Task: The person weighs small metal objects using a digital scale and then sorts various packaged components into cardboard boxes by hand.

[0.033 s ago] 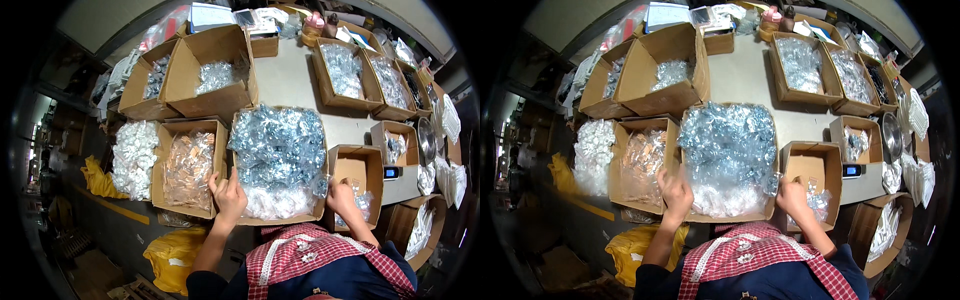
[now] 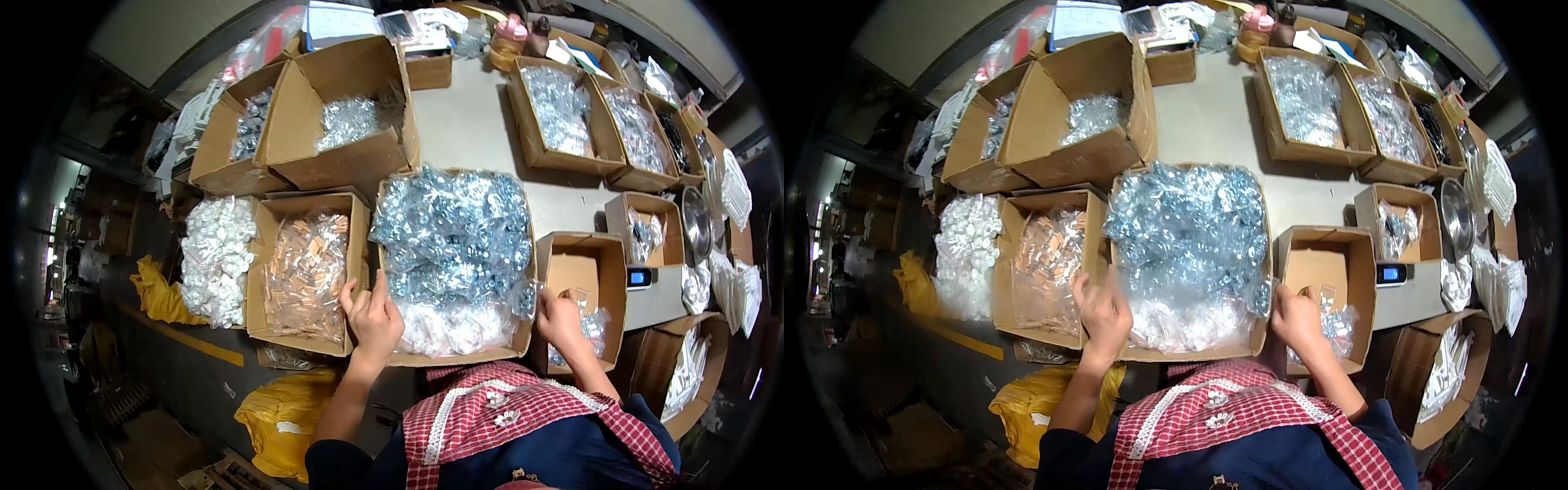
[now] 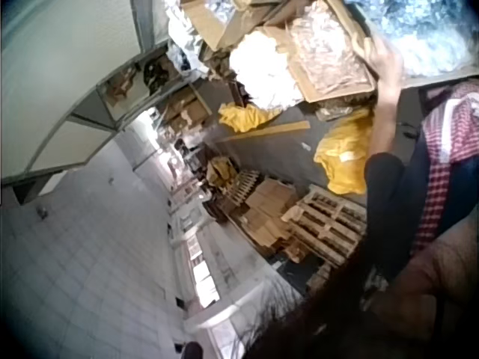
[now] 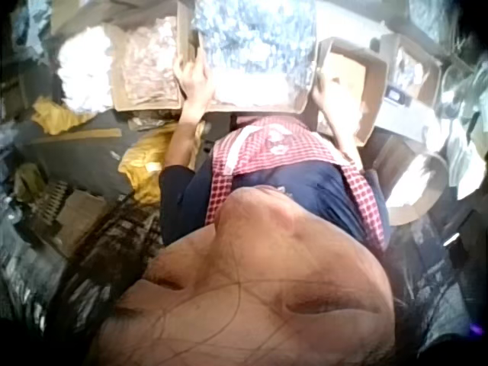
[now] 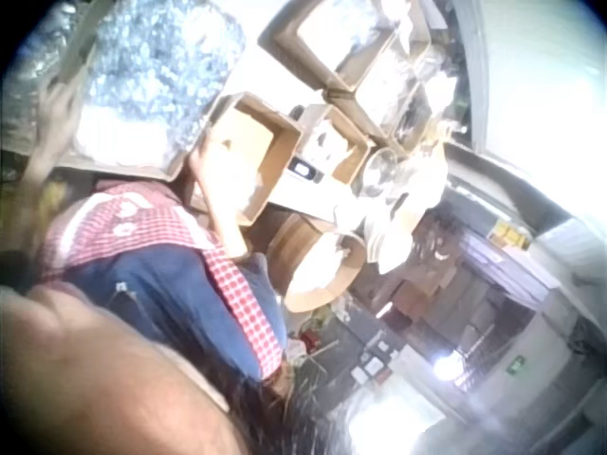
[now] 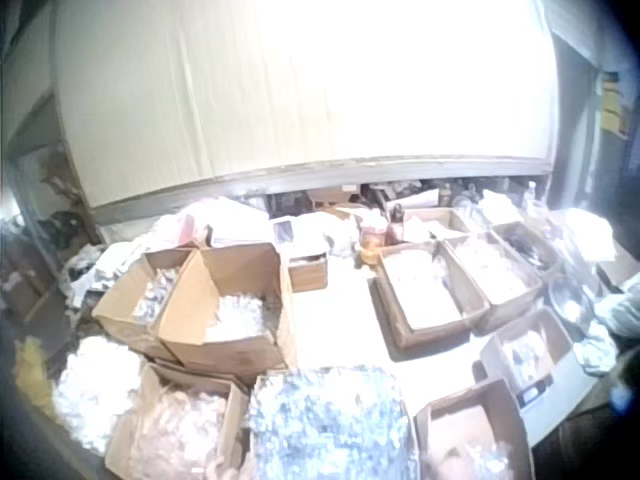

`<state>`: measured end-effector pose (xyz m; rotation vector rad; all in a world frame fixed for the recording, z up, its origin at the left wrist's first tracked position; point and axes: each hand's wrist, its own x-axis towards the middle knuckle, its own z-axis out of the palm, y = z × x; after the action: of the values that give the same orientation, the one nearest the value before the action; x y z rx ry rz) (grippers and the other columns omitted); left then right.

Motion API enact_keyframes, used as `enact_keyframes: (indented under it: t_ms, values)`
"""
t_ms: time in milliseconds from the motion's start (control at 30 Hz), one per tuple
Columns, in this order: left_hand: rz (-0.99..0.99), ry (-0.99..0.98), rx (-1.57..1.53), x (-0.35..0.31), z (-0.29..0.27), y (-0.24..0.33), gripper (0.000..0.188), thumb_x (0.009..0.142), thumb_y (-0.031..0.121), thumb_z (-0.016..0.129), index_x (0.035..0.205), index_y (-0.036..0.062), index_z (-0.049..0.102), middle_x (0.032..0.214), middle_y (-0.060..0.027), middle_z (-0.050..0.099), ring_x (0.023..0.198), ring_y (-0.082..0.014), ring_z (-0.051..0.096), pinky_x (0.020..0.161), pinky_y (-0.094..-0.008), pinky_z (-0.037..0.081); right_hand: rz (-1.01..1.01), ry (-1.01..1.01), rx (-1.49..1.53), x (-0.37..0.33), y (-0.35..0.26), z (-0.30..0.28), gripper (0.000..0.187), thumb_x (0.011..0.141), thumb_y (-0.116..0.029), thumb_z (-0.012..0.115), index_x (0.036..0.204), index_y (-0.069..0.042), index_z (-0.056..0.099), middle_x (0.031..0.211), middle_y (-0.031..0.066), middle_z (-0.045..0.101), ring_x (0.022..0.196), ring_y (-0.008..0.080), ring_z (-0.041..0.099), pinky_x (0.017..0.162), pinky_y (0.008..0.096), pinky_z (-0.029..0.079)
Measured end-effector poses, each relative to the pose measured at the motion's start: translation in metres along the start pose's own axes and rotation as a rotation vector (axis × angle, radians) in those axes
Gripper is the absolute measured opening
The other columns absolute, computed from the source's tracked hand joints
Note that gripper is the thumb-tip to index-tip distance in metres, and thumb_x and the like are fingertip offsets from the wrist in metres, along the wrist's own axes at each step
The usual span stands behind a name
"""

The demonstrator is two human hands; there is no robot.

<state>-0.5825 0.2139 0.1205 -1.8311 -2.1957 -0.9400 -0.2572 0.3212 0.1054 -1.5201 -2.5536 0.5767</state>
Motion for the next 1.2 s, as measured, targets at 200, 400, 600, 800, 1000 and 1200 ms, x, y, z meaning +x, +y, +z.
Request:
enact_keyframes:
  t_ms: [200,400,600,800,1000,1200]
  values:
    - [-0.075,-0.076,0.060,-0.002,0.009,-0.005,0.059,0.073,0.001,0.056,0.131,-0.0105,0.048,0.083,-0.0177,0.059,0.087,-0.0308,0.053,0.104,-0.0489,0.030,0.067,0.223,0.104,0.010,-0.032,-0.022,0.016,0.091,-0.017,0.058,0.085,-0.003,0.061,0.061,0.0188,0.060,0.057,0.0388,0.055,0.073,0.0420,0.044]
    - [-0.018,-0.204,0.136,0.002,0.018,-0.009,0.075,0.071,0.001,0.054,0.140,-0.0158,0.028,0.111,-0.0254,0.054,0.109,-0.0355,0.047,0.104,-0.0518,0.023,0.083,0.214,0.144,0.004,-0.035,-0.015,0.031,0.097,-0.024,0.049,0.117,-0.001,0.049,0.084,0.0244,0.066,0.074,0.0429,0.064,0.066,0.0508,0.053]
    - [-0.124,-0.373,-0.058,0.019,0.027,-0.019,0.081,0.071,-0.002,0.052,0.144,-0.0163,0.018,0.137,-0.0372,0.037,0.131,-0.0477,0.034,0.112,-0.0501,0.020,0.140,-0.073,-0.003,0.007,-0.043,0.005,0.088,0.074,-0.017,0.074,0.137,0.016,0.022,0.081,0.0266,0.065,0.071,0.0399,0.066,0.063,0.0461,0.054]
    - [-0.121,-0.424,-0.306,0.021,0.019,-0.048,0.078,0.075,-0.007,0.044,0.148,-0.0096,0.015,0.147,-0.0332,0.033,0.134,-0.0439,0.039,0.112,-0.0390,0.031,0.136,-0.113,0.097,-0.002,-0.044,0.014,0.094,0.070,-0.010,0.074,0.138,0.018,0.015,0.076,0.0284,0.064,0.069,0.0421,0.066,0.063,0.0463,0.055]
    - [-0.075,-0.431,-0.390,0.023,0.014,-0.028,0.075,0.073,-0.010,0.044,0.146,-0.0071,0.029,0.141,-0.0299,0.044,0.127,-0.0409,0.049,0.105,-0.0389,0.041,0.245,-0.067,0.274,-0.064,-0.052,0.022,0.082,0.078,-0.006,0.064,0.140,0.014,0.013,0.076,0.0315,0.062,0.068,0.0481,0.062,0.061,0.0495,0.051]
    - [-0.198,-0.535,-0.488,0.039,0.016,-0.003,0.073,0.069,-0.013,0.044,0.142,-0.0057,0.040,0.135,-0.0300,0.051,0.119,-0.0400,0.056,0.097,-0.0381,0.047,0.280,0.010,0.358,-0.083,-0.051,0.020,0.070,0.092,-0.010,0.053,0.142,0.016,0.012,0.071,0.0320,0.060,0.064,0.0484,0.061,0.060,0.0512,0.049]
